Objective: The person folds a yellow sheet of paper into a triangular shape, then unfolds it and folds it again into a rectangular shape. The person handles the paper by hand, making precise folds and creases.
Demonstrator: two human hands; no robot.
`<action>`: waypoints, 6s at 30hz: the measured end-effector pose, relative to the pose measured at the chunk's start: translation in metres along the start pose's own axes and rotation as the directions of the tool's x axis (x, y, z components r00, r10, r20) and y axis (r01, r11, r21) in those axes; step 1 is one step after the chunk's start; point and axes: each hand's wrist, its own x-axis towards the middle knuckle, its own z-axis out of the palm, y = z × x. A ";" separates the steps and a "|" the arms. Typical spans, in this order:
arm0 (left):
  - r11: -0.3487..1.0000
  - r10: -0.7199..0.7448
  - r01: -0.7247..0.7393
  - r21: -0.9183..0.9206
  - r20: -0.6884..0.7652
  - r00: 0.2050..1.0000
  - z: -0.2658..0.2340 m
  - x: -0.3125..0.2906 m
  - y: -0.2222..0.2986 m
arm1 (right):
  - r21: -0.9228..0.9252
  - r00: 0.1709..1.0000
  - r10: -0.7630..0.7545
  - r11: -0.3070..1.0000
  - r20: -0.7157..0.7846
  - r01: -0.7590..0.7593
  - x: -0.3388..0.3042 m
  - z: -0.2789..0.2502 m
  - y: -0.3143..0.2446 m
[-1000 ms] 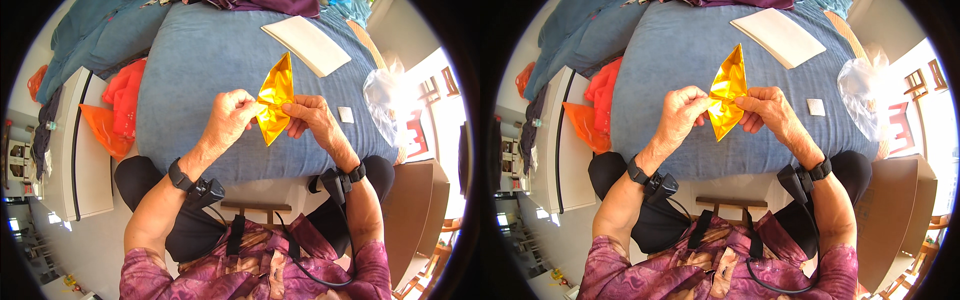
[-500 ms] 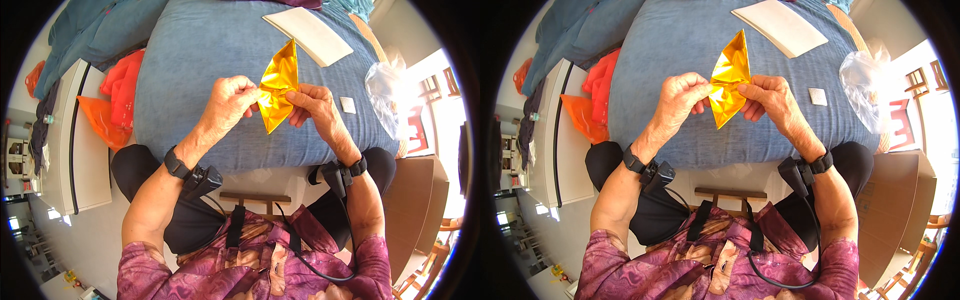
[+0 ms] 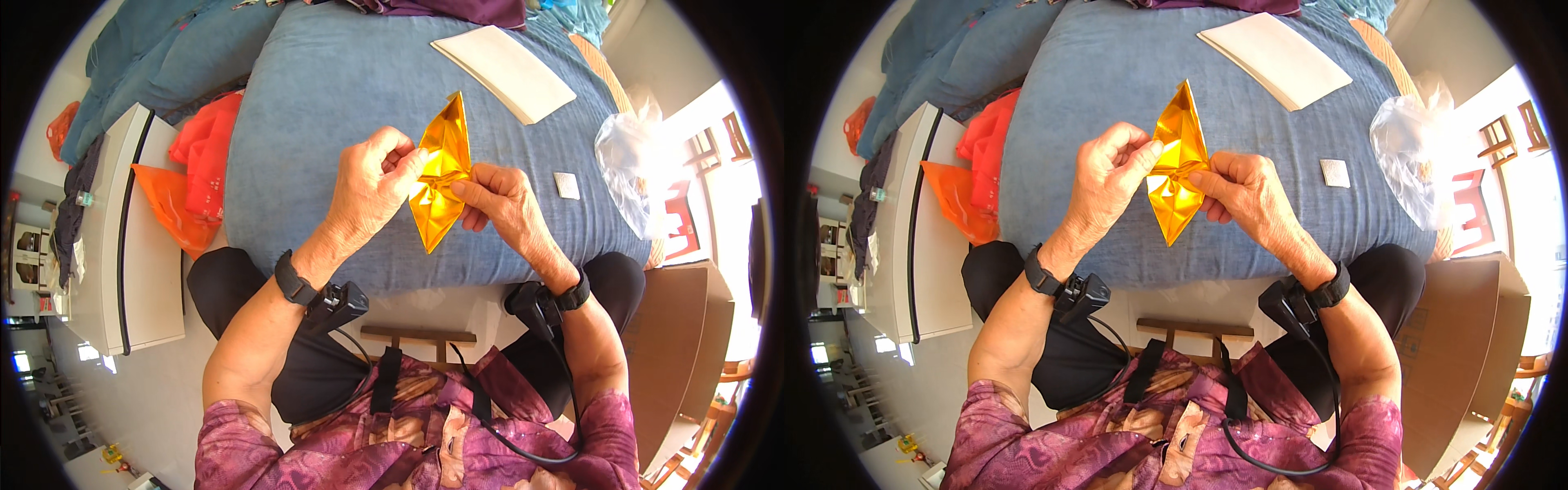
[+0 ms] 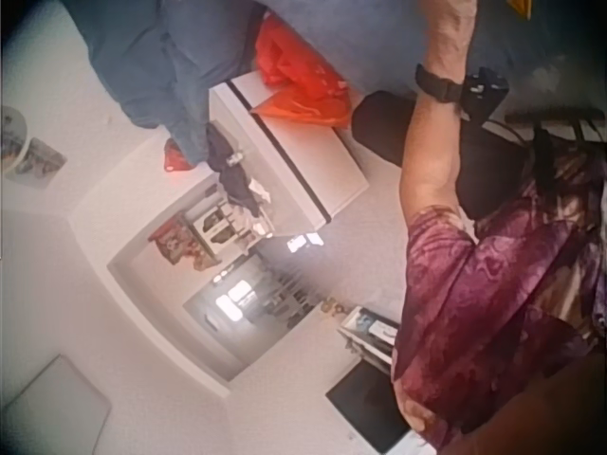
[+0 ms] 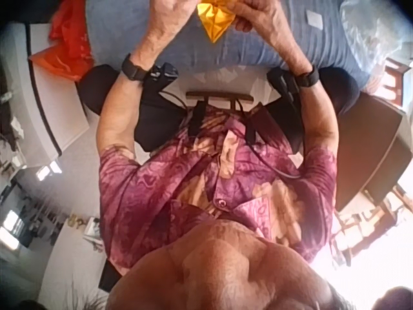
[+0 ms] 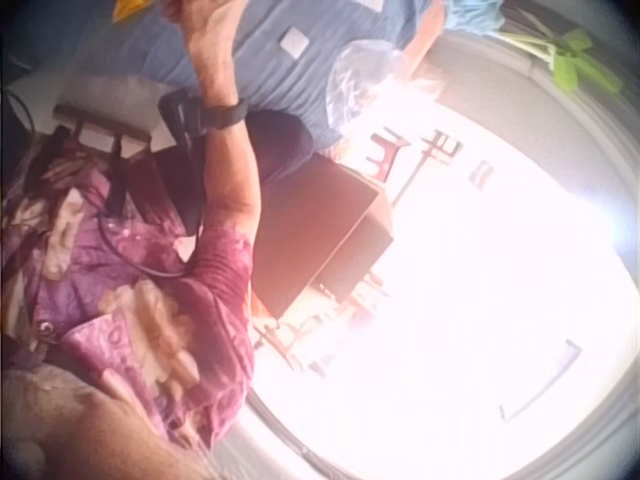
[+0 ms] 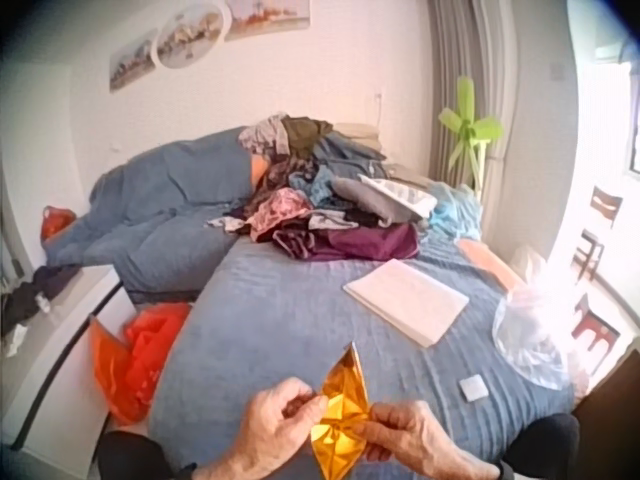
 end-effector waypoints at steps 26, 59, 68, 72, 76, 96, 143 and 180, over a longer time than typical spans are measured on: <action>0.999 0.004 -0.005 -0.049 -0.017 1.000 0.000 -0.001 -0.006 | -0.217 0.956 -0.191 0.966 -0.225 0.142 0.007 0.005 -0.002; 0.953 -0.182 0.139 -0.270 -0.139 0.974 -0.004 0.002 -0.005 | 0.016 0.982 0.154 0.987 0.110 -0.157 0.001 0.009 0.000; 0.946 -0.220 0.185 -0.265 -0.109 0.969 -0.006 0.002 -0.005 | 0.042 0.980 0.176 0.983 0.089 -0.181 0.000 0.012 0.001; 0.964 -0.220 0.206 -0.170 -0.072 0.973 -0.002 0.001 -0.003 | 0.055 0.983 0.178 0.982 0.048 -0.180 0.003 0.005 0.003; 0.967 -0.246 0.248 -0.064 0.035 0.969 0.001 -0.003 0.000 | 0.046 0.986 0.168 0.985 0.000 -0.168 0.006 -0.003 0.003; 0.887 -0.397 0.419 -0.194 0.142 0.907 0.001 -0.006 -0.001 | 0.176 0.983 0.176 0.967 0.054 -0.183 0.010 -0.013 0.008; 0.872 -0.402 0.431 -0.233 0.165 0.901 -0.001 -0.007 -0.007 | 0.304 0.980 0.179 0.932 0.089 -0.198 0.014 -0.012 0.022; 0.833 -0.286 0.333 -0.442 0.171 0.943 -0.019 0.007 -0.002 | 0.568 0.953 0.012 0.801 0.302 -0.190 0.020 -0.031 0.029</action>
